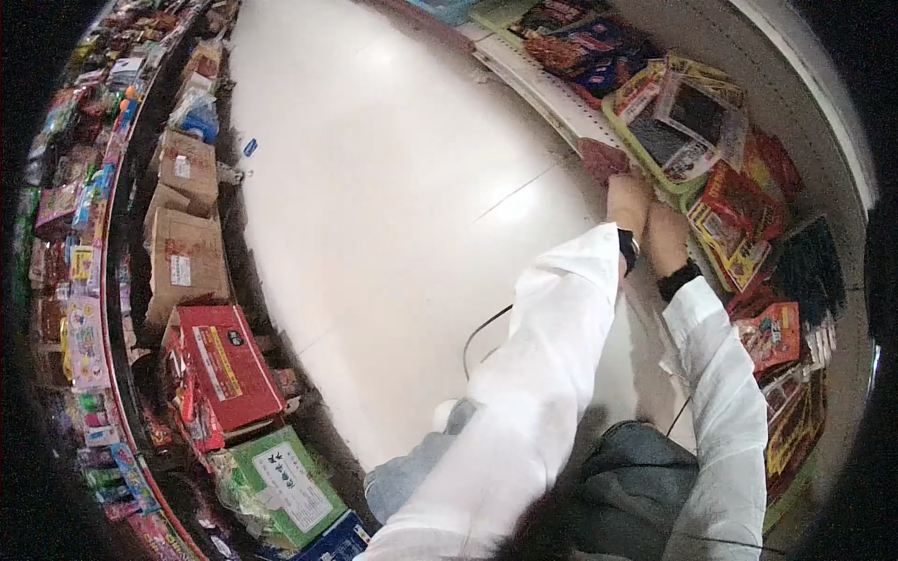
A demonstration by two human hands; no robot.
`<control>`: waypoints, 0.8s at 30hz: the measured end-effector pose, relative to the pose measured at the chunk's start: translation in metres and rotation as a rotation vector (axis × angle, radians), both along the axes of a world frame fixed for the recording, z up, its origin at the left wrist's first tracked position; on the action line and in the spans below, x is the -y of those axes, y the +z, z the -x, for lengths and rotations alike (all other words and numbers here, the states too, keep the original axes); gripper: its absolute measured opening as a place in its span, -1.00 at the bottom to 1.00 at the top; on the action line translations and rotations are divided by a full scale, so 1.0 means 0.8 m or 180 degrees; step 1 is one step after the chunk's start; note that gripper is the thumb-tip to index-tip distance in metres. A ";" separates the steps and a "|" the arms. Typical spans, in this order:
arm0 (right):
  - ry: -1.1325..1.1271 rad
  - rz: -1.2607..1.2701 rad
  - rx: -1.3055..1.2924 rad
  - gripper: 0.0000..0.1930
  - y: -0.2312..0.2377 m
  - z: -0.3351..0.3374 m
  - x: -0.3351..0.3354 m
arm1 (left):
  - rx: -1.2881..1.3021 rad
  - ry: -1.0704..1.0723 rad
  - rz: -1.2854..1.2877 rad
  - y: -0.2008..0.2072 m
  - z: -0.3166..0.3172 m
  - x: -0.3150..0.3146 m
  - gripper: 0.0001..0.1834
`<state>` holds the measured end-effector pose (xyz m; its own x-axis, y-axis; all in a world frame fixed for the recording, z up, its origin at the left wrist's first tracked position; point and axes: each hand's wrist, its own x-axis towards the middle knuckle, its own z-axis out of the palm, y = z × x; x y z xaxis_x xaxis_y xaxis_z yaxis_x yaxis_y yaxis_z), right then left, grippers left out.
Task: Cleaning supermarket shelves with a pink cloth.
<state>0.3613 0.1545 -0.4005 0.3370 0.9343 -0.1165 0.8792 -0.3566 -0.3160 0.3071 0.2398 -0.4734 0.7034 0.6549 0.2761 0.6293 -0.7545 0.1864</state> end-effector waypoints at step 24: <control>-0.0116 -0.0581 0.1184 -0.63 -0.115 -0.028 -0.036 | -0.0427 0.0320 -0.0068 0.031 -0.007 -0.016 -0.62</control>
